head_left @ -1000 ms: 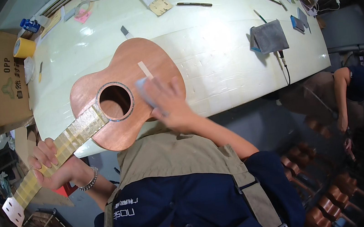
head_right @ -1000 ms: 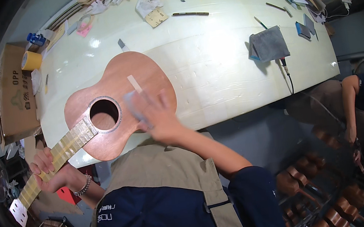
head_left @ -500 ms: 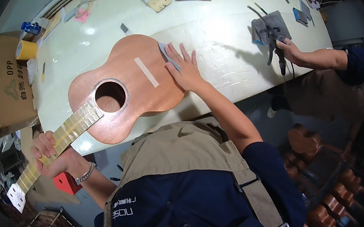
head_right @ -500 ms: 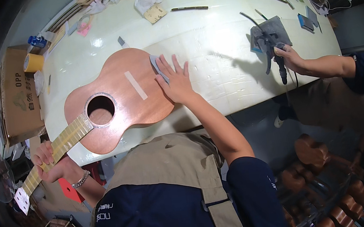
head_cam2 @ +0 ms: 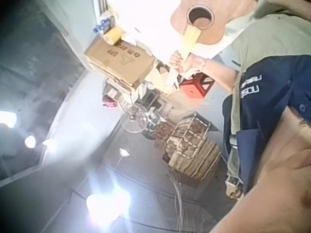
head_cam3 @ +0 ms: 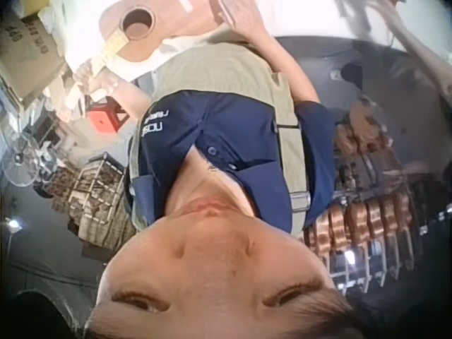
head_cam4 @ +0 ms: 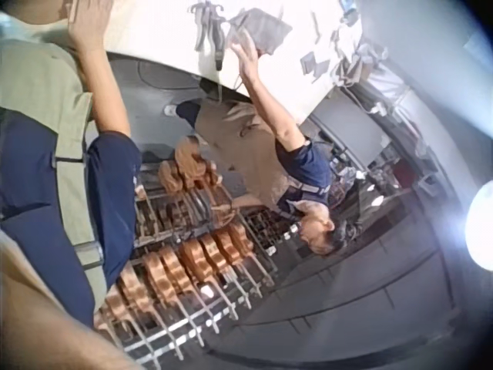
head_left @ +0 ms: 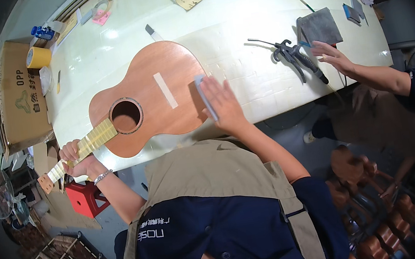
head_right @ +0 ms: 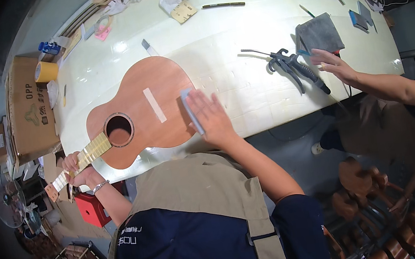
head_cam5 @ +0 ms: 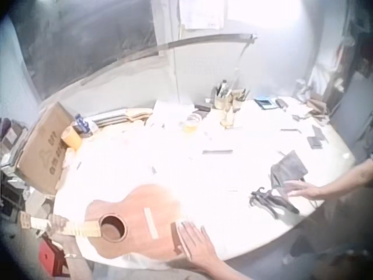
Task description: The person sands various parts of a ukulele body and neck using a sanding block, then uses an air nozzle to blow away dust before continuing to sand the sides and back.
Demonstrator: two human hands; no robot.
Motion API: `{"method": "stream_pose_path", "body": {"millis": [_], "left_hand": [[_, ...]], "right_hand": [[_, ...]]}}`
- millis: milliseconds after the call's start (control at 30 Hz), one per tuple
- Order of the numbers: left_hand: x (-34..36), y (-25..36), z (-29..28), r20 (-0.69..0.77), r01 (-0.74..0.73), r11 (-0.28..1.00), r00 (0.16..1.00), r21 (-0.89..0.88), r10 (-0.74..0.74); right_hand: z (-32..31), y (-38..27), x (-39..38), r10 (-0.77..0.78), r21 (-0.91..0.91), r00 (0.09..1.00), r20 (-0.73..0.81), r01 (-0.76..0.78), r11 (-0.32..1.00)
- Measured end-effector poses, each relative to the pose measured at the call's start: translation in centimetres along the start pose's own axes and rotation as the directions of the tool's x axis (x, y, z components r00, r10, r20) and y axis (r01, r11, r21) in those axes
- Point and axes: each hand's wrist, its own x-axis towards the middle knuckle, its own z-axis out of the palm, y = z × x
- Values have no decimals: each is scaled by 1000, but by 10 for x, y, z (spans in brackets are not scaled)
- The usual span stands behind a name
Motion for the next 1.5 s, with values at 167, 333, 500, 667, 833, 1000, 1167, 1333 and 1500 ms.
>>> {"method": "stream_pose_path", "body": {"millis": [167,333,500,667,833,1000,1167,1333,1500], "left_hand": [[-3,-5,20,21,16,997,1000,71,-17],[-5,-5,29,-4,-8,994,1000,110,9],[-9,-3,37,26,4,993,1000,114,-7],[-12,-9,48,55,-22,992,998,125,15],[-15,-16,68,71,-65,979,996,195,52],[-11,-19,71,118,-42,976,993,214,17],[-12,-32,87,111,-94,956,992,279,65],[-8,-27,90,-57,-131,924,985,359,161],[-19,-55,138,-58,-128,898,984,421,168]], "right_hand": [[1,-9,-3,10,84,997,77,-16,996],[-12,-31,9,93,61,987,130,-102,993],[16,-24,13,145,-25,988,60,-144,989],[23,-62,49,11,-47,979,204,-2,999],[33,-14,56,64,-184,990,122,-41,982],[23,-11,76,161,-175,985,61,-148,973],[15,-13,119,-37,-52,985,170,47,998],[12,23,51,201,-138,972,119,-184,973],[17,-93,23,-124,260,992,29,112,959]]}}
